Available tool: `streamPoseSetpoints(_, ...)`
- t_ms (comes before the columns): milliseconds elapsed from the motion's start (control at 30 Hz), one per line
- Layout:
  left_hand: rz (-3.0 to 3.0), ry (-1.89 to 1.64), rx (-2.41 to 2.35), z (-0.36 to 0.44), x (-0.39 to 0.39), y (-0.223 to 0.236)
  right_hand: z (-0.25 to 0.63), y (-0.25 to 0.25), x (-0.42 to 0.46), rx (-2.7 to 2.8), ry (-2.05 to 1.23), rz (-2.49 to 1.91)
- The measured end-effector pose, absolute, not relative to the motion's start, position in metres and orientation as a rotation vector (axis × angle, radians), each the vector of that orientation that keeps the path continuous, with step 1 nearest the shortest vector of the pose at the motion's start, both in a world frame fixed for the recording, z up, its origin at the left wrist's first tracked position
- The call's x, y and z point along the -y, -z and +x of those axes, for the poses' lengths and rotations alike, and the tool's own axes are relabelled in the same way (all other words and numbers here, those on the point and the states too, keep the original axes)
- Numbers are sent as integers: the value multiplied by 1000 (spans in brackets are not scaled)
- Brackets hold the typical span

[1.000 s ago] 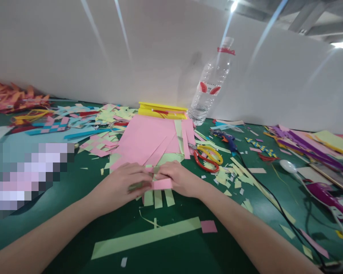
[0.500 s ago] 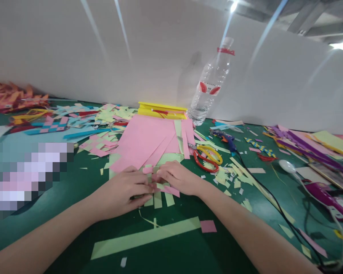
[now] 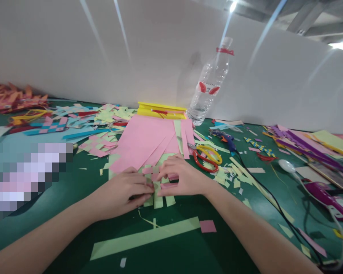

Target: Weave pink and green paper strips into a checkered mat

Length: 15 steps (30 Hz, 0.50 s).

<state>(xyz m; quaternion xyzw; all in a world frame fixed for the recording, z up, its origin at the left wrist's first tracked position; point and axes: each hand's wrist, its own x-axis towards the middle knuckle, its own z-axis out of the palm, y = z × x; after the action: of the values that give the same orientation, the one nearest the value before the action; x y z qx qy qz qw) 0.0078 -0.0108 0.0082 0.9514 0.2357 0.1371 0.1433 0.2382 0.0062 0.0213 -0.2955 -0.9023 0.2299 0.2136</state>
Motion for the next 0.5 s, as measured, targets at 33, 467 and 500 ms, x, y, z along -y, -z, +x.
streamPoseSetpoints(33,2741,-378,-686,8,11,-8,238,-20,-6,2534,-620,-808)
streamPoseSetpoints(467,2722,-452,-722,7,13,-10,244,-16,-14,2371,-584,-794)
streamPoseSetpoints(500,2719,-479,-753,6,12,-10,248,-16,-16,2336,-570,-827)
